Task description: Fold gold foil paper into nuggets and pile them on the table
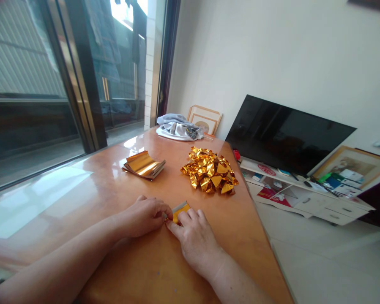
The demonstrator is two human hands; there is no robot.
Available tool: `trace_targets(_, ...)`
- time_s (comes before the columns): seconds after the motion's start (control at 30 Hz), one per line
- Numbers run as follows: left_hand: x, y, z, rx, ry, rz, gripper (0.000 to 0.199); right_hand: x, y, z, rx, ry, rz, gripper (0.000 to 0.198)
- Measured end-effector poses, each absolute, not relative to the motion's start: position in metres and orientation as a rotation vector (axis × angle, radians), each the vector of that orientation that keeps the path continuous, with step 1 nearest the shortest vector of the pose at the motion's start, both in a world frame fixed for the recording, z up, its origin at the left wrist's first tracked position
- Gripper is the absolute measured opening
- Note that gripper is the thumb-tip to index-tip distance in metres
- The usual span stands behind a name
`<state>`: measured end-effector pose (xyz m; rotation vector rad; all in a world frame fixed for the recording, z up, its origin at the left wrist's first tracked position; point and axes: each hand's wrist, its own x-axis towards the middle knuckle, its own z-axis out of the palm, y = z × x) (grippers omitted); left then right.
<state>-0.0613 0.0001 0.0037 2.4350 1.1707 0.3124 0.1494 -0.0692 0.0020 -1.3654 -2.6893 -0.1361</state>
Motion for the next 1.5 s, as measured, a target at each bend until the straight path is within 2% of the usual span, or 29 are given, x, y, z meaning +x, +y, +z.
trace_targets(0.57, -0.059, 0.001, 0.005, 2.394, 1.189, 0.333, 0.03, 0.165, -0.085, 0.018, -1.535, -2.735, -0.103, 0.037)
trace_targets(0.87, -0.055, 0.003, 0.002, 2.361, 1.243, 0.384, 0.016, 0.163, -0.088, 0.014, -1.566, -2.673, -0.063, 0.038)
trace_targets(1.27, -0.054, 0.005, -0.002, 2.414, 1.326, 0.407, 0.016, 0.16, -0.09, 0.016, -1.598, -2.672, -0.047, 0.038)
trace_targets(1.33, -0.051, 0.002, -0.002, 2.419, 1.391, 0.453, 0.021, 0.159, -0.09, 0.016, -1.602, -2.672, -0.048, 0.039)
trace_targets(1.5, -0.045, -0.003, -0.004, 2.436, 1.517, 0.555, 0.056, 0.158, -0.091, 0.017, -1.601, -2.658, -0.036, 0.043)
